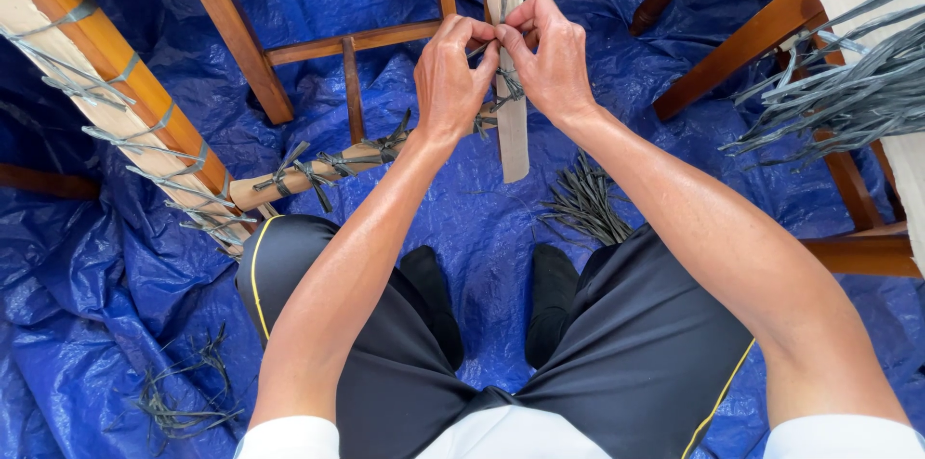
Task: Tying grey straps around wooden furniture frames to secure them.
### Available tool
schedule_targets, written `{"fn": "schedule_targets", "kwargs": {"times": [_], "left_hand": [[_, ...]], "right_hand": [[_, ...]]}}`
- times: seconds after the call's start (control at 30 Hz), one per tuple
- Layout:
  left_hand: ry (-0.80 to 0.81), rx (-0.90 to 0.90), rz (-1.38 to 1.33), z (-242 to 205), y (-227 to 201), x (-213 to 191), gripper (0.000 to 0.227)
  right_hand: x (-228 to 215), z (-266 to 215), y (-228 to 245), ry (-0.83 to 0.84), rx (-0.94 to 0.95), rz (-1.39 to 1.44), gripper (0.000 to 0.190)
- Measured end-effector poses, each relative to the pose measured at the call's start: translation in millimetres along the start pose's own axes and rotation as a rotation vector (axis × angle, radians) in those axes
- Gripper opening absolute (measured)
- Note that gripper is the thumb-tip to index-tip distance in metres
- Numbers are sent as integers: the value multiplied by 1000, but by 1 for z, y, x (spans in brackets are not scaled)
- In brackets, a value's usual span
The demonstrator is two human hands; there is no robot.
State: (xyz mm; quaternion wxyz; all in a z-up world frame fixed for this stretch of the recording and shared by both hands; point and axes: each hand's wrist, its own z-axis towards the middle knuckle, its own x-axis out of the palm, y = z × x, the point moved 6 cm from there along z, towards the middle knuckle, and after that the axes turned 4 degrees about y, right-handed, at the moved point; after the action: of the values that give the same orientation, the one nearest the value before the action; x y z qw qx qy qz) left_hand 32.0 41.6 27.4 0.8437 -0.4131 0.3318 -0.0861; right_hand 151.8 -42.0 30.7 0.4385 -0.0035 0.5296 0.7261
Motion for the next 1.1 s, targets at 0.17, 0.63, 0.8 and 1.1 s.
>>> {"fn": "schedule_targets", "kwargs": {"times": [0.17, 0.63, 0.8, 1.1], "left_hand": [[0, -22, -3, 0, 0, 0, 11], [22, 183, 221, 3, -9, -7, 13], [54, 143, 173, 5, -5, -9, 10], [64, 158, 223, 5, -6, -7, 10]], "right_hand": [[-1, -2, -4, -1, 7, 3, 15], [-6, -9, 22, 96, -154, -220, 10], [-1, -12, 28, 89, -298, -414, 17], [3, -10, 24, 71, -363, -577, 9]]}}
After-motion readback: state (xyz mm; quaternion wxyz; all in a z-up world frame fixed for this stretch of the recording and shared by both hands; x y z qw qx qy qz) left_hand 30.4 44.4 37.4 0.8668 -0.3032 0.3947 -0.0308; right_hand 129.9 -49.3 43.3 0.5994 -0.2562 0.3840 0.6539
